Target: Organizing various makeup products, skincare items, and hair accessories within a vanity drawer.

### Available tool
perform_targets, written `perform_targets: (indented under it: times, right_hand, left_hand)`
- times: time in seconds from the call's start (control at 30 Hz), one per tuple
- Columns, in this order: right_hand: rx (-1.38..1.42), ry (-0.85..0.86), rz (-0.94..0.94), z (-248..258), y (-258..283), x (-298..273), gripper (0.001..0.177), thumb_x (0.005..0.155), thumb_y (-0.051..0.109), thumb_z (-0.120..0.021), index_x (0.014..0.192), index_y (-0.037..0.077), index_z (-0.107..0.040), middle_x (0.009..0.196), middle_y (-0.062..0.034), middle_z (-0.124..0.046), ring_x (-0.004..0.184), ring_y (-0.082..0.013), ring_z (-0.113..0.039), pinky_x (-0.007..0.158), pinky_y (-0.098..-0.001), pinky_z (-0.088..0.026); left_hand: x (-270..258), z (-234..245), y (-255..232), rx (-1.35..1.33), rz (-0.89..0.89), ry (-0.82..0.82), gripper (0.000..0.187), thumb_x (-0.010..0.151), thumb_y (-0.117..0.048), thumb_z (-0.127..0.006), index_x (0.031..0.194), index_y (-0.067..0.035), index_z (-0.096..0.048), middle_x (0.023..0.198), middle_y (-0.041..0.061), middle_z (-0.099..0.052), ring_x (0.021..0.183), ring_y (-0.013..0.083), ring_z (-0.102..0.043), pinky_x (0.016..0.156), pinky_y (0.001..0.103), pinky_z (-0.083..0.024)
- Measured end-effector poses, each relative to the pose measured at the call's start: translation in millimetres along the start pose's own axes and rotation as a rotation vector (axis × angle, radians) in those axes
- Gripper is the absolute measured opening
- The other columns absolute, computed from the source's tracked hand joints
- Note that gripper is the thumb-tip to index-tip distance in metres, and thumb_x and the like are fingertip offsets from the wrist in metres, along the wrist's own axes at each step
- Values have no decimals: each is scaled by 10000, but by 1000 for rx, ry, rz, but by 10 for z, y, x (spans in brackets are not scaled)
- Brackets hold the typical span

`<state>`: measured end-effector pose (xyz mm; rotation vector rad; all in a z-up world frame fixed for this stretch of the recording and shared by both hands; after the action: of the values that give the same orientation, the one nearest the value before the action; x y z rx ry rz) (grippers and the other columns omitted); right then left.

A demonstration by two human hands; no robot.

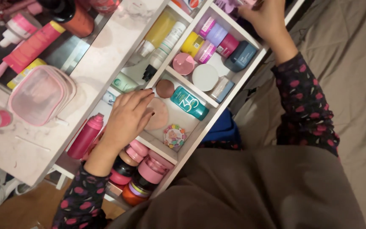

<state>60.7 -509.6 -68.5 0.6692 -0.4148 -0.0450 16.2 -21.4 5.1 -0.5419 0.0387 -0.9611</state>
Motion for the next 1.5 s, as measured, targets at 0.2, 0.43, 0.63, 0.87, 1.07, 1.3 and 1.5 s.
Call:
perform_targets:
  times: [0.2, 0.43, 0.63, 0.87, 1.07, 1.3, 1.5]
  right_hand:
    - [-64, 53, 15, -71, 6, 23, 233, 992, 98, -820, 1104, -25, -658, 1010, -129, -698, 941, -246, -712, 813, -373, -553]
    - [-142, 91, 151, -70, 1322, -336, 402, 937, 127, -807, 1289, 41, -633, 1398, -239, -507, 1341, -421, -483, 1147, -522, -443]
    - [-89, 183, 462, -321, 1951, -734, 392, 956, 159, -839, 1292, 49, -668, 1577, -261, -432, 1442, -447, -446, 1188, -529, -402]
    - [166, 461, 609, -717, 2587, -962, 299, 835, 33, -756, 1130, 13, -711, 1197, -166, -652, 1116, -370, -602, 954, -452, -508]
    - [196, 502, 672, -770, 2745, -896, 251, 776, -9, -733, 1023, 31, -718, 964, -137, -671, 942, -363, -629, 810, -447, -523]
    - [20, 616, 441, -1003, 2484, -981, 149, 899, 200, -820, 851, 97, -723, 795, -116, -644, 817, -324, -631, 723, -446, -502]
    - [176, 551, 652, -881, 2771, -878, 141, 874, 107, -756, 1003, 51, -745, 871, -97, -641, 846, -307, -616, 739, -439, -490]
  left_hand:
    - [-47, -32, 15, 50, -30, 27, 489, 806, -134, -738, 1266, 4, -646, 1396, 117, -590, 1305, 328, -529, 1087, 448, -416]
    - [-490, -82, -355, 95, 59, 207, 536, 777, -187, -740, 1257, 18, -621, 1524, 176, -454, 1460, 328, -372, 1179, 572, -267]
    - [-1025, -314, -897, -27, 47, 367, 674, 823, -323, -721, 1387, -5, -535, 1556, 167, -397, 1486, 322, -295, 1182, 576, -200]
    - [-1118, -441, -1176, 90, 23, 321, 672, 847, -341, -687, 1417, -28, -516, 1540, 151, -423, 1473, 337, -303, 1156, 628, -194]
    - [-1153, -506, -1137, 103, 0, 242, 631, 851, -309, -693, 1404, -42, -545, 1517, 130, -468, 1464, 308, -350, 1174, 650, -190]
    - [-1067, -455, -1074, 66, -50, 218, 643, 801, -310, -717, 1369, -47, -570, 1482, 125, -502, 1465, 303, -367, 1158, 695, -165]
    - [-1071, -582, -884, -65, -59, 55, 571, 848, -266, -716, 1366, -62, -590, 1386, 106, -598, 1357, 260, -502, 1168, 659, -212]
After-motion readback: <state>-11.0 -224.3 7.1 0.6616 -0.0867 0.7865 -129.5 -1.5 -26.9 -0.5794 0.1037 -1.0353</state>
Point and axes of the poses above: each hand's wrist, its own x-axis towards the middle knuckle, its own z-axis out of the back of the hand, y = z × x, the point moved 3 cm from there along x, towards the middle knuckle
